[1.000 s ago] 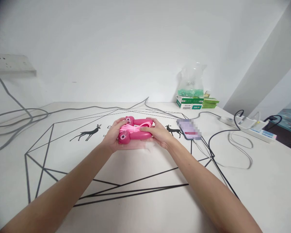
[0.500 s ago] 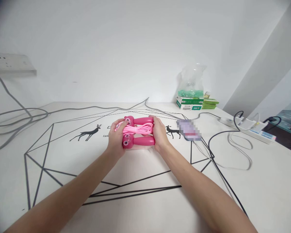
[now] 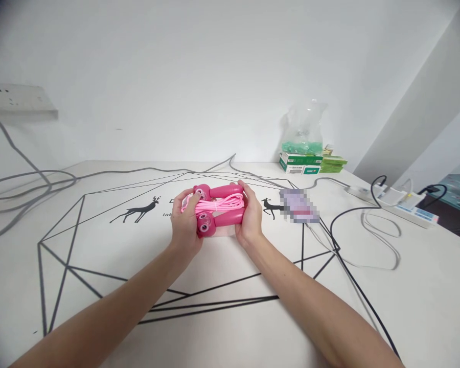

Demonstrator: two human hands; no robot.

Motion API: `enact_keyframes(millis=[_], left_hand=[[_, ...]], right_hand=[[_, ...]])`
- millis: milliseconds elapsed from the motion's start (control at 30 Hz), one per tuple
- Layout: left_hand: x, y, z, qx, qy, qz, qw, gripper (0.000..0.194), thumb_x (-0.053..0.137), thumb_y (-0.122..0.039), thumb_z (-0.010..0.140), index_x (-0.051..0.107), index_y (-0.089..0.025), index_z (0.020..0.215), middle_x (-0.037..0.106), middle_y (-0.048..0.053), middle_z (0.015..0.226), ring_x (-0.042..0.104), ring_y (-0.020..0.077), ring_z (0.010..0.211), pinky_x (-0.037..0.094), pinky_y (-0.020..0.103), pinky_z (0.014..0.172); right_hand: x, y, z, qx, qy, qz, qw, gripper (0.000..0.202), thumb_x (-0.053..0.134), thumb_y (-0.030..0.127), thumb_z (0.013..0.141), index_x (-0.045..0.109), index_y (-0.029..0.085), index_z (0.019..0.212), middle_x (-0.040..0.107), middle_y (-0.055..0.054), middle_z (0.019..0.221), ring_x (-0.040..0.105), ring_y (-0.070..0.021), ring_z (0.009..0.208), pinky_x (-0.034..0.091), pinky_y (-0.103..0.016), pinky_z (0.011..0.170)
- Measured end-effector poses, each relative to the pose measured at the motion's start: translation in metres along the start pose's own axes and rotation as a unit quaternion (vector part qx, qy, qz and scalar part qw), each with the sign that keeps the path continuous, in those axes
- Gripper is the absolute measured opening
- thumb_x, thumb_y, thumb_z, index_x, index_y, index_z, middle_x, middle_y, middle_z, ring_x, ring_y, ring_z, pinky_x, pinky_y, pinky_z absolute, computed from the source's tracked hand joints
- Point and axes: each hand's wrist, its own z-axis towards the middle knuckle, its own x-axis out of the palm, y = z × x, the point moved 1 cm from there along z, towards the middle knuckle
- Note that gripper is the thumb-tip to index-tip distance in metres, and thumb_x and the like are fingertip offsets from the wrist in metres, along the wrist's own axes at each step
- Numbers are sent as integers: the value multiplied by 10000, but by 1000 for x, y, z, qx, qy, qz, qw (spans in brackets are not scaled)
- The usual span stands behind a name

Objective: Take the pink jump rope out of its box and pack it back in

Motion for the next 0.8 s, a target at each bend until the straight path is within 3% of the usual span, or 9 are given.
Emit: enact_keyframes(millis=[233, 367, 500, 667, 800], left_hand=[[1, 0, -4, 18, 18, 19, 1000, 454, 763, -385, 740, 575, -295, 1144, 638, 33, 997, 652, 172, 773, 544, 262, 608], [0, 2, -3, 45, 32, 59, 997, 445, 751, -385, 767, 582, -306, 1171, 610, 44, 1091, 643, 172, 839, 547, 275, 677], [3, 3, -2, 63, 88, 99, 989, 413, 728, -420, 795, 589, -301, 1166, 604, 56, 1147, 638, 205, 938, 541, 296, 734], [3, 2, 2, 101, 159, 161, 969, 370, 737, -292, 795, 620, -265, 1145, 616, 65, 1175, 604, 227, 1068, 505, 307, 857], [-6, 0, 10, 169, 224, 241, 929, 397, 739, -241, 773, 634, -264, 1156, 583, 70, 1297, 480, 254, 1285, 334, 381, 1102]], right_hand=[[-2, 0, 1, 3, -8, -31, 999, 465, 838, 202, 611, 594, 235, 1005, 711, 8, 836, 690, -165, 735, 591, -278, 669], [-5, 2, 6, 21, -39, -29, 999, 432, 822, 126, 593, 597, 216, 951, 712, -1, 845, 688, -158, 728, 594, -269, 674], [-11, 3, 14, 41, -53, -18, 998, 432, 801, 105, 595, 597, 214, 960, 703, -3, 839, 694, -170, 759, 600, -274, 683], [-25, 9, 32, 46, -72, -12, 996, 439, 786, 106, 609, 585, 221, 983, 679, 20, 796, 693, -164, 765, 599, -259, 665], [-40, 21, 51, -18, -75, -12, 997, 436, 778, 86, 595, 604, 201, 979, 690, 21, 805, 683, -143, 736, 587, -234, 650]])
